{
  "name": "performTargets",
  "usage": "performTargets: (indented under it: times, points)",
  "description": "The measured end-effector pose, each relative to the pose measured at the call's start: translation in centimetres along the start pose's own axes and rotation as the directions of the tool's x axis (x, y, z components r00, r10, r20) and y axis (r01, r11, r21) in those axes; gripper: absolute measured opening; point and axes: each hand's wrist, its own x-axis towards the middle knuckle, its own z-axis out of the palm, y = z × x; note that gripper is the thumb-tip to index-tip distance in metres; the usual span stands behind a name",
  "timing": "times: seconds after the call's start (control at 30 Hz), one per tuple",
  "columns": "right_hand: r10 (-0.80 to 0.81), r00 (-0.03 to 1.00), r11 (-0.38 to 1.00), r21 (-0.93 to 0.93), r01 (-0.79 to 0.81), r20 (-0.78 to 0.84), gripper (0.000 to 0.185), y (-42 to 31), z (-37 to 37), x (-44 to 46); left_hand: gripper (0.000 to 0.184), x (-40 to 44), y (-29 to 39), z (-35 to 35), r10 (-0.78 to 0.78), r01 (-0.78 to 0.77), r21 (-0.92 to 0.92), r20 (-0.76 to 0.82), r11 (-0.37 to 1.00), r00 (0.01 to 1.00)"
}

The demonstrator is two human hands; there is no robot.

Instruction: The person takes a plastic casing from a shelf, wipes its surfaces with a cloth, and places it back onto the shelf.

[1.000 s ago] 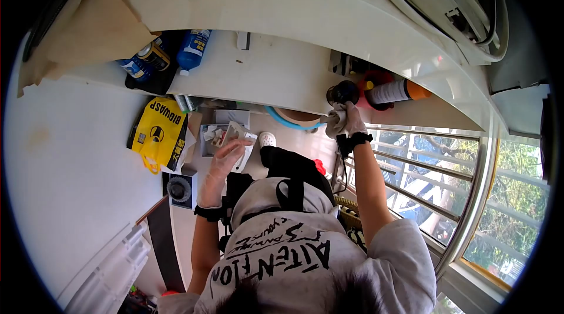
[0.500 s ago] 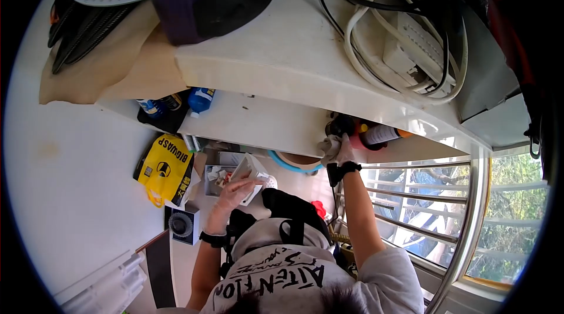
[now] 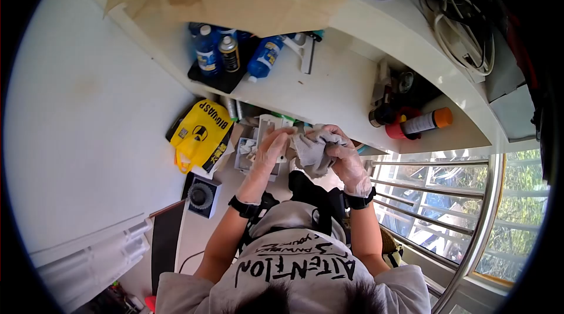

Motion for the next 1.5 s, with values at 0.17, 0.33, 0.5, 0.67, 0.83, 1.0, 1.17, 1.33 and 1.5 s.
performTargets:
  times: [0.17,0.33,0.5,0.67,0.83,1.0,1.17,1.33,1.5]
  points:
    - [-0.125,0.984,0.992,0.023,0.123,0.127,0.026,2.7,6.8,-1.7,0.039,-3.8,2.2,-3.5,-0.102,0.136,-0.369,0.111,0.920,0.989]
    - [-0.213,0.961,0.974,-0.039,0.223,0.176,0.020,6.5,8.7,-3.6,0.047,-5.5,1.9,-4.7,-0.056,0.136,-0.398,0.204,0.907,0.977]
    - [-0.357,0.933,0.796,-0.510,0.327,0.043,0.021,8.2,10.1,-6.2,0.039,-8.5,3.9,-7.3,-0.099,0.116,-0.105,0.150,0.988,0.984]
    - [-0.095,0.979,0.854,-0.520,-0.014,-0.182,0.027,7.4,9.9,-7.9,0.047,-9.5,5.7,-9.7,-0.151,0.159,-0.084,0.093,0.984,0.984]
    - [-0.135,0.977,0.937,0.300,0.181,-0.167,0.055,11.5,6.9,-6.2,0.041,-10.9,8.6,-9.7,-0.146,0.150,-0.095,0.046,0.984,0.988]
    - [0.039,0.999,0.809,0.587,-0.016,-0.027,0.062,15.3,9.5,-5.4,0.033,-11.3,7.6,-9.2,-0.032,0.023,-0.216,-0.038,0.976,0.999]
    - [0.115,0.992,0.952,0.291,-0.096,-0.050,0.051,13.8,12.8,-6.5,0.033,-11.8,8.1,-10.7,-0.143,0.132,-0.294,-0.015,0.947,0.990]
    - [-0.149,0.978,0.830,0.519,0.202,-0.143,0.044,10.6,12.8,-7.5,0.035,-11.6,6.5,-12.6,-0.058,0.030,-0.441,-0.049,0.897,0.997]
    - [-0.218,0.941,0.893,0.336,0.299,-0.259,0.041,9.5,14.4,-7.2,0.055,-11.7,6.9,-12.5,0.037,-0.078,-0.504,-0.091,0.860,0.995]
